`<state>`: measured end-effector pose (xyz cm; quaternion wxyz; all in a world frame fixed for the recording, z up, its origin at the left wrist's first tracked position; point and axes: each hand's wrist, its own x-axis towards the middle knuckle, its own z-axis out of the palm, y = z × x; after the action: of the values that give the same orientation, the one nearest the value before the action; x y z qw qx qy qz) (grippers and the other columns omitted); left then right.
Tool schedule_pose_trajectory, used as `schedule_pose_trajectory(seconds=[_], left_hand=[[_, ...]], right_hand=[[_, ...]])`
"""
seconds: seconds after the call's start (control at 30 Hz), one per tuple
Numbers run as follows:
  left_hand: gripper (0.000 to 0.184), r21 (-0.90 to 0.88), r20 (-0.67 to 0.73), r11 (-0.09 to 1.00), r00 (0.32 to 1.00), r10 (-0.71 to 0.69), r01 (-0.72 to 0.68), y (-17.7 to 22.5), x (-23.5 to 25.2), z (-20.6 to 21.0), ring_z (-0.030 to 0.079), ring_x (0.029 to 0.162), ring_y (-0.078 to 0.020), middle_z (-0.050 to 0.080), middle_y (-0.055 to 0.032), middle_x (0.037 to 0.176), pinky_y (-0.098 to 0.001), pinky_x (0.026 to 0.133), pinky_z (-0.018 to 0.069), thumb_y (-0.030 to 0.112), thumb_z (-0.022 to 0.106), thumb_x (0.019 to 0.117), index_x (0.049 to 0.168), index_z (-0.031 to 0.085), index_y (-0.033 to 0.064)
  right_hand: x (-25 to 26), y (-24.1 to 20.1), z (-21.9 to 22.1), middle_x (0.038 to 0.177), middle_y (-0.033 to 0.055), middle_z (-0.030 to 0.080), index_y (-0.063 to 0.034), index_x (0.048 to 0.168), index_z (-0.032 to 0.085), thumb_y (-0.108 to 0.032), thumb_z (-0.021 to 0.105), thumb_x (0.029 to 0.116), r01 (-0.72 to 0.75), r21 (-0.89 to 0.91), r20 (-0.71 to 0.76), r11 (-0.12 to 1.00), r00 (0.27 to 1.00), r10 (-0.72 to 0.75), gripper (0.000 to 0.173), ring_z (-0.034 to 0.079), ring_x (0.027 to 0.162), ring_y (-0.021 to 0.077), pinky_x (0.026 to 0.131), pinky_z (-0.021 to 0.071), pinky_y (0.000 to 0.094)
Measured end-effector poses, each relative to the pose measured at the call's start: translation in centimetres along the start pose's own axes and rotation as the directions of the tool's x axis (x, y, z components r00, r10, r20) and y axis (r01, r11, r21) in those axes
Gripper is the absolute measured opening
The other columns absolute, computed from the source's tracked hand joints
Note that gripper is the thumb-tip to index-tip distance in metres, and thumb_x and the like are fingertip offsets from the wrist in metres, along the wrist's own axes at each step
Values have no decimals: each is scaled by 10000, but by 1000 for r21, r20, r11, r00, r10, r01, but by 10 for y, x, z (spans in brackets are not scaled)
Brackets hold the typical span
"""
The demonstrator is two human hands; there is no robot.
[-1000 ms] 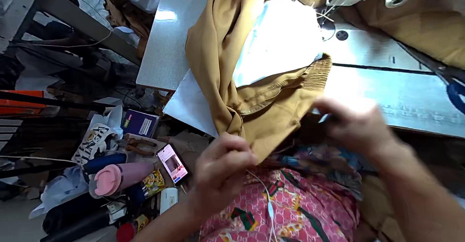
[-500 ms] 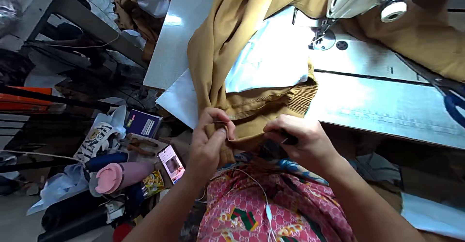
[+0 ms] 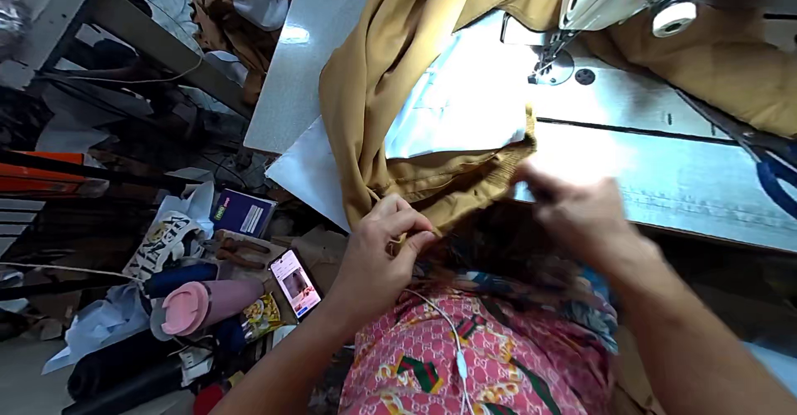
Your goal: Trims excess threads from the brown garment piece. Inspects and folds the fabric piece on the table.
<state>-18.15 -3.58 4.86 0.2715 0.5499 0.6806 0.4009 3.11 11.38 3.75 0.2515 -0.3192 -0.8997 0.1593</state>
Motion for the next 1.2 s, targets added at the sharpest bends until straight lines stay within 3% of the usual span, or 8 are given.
schedule_pose_trajectory(seconds=[0.13,0.27,0.37,0.53,0.63,0.8,0.97,1.2], left_hand=[[131,-20,-48,1000,999,-13,12,-3,-2,-6,645,984,10,684,14,1074,-181,828,553,104,558,984,958,682,71],[205,-6,-46,996,995,86,-86,2,5,10,634,859,5,693,-37,1014,-172,771,530,75,503,1012,1124,663,13],[396,67,-28,965,966,256,-254,-2,10,11,638,871,-36,690,-58,1005,-201,779,541,362,605,1012,1187,658,11],[121,135,-114,878,873,475,-460,-6,13,18,547,734,-93,594,-20,737,-232,718,436,173,700,926,933,759,67],[67,80,-115,882,875,471,-465,-8,14,19,592,1050,-100,657,-42,1073,-237,933,483,137,668,950,917,700,89],[84,109,-78,824,822,564,-556,-13,15,24,661,1139,-103,743,-19,1045,-360,1108,435,54,583,971,949,651,98],[84,177,-116,791,786,608,-586,-17,12,27,621,1117,-86,665,-12,1092,-353,1098,424,110,563,1016,974,630,137],[106,193,-82,780,782,618,-596,-21,10,28,614,1041,-98,628,-22,993,-309,1079,422,91,562,995,917,619,134]], right_hand=[[3,28,-37,809,247,634,65,1047,629,-145,481,1066,-220,-109,-164,969,966,201,258,607,636,393,549,450,539],[-4,-18,7,1069,139,721,-45,1128,726,-286,726,876,155,127,-45,980,988,-151,349,710,765,264,565,557,437],[-4,-22,34,879,70,703,-69,941,742,-113,646,871,244,240,-109,939,969,-224,127,661,670,158,498,484,301],[-7,-12,23,899,-45,702,-56,934,716,-157,614,989,100,666,-85,739,995,-58,154,635,850,-56,775,525,100],[-15,-8,13,874,-175,673,-167,964,672,-279,587,1037,-34,699,-101,714,984,146,158,609,794,-121,715,517,72],[-24,-19,19,814,-53,589,-94,898,612,-349,559,1055,80,538,-231,839,971,55,304,561,754,-71,677,476,82],[-26,-29,29,850,32,603,-63,1166,742,-307,623,979,105,345,-139,933,988,-60,330,545,672,41,553,428,163],[-27,-25,22,894,-83,613,-121,925,670,-207,653,957,-76,664,-8,744,994,110,93,571,806,-79,709,485,70]])
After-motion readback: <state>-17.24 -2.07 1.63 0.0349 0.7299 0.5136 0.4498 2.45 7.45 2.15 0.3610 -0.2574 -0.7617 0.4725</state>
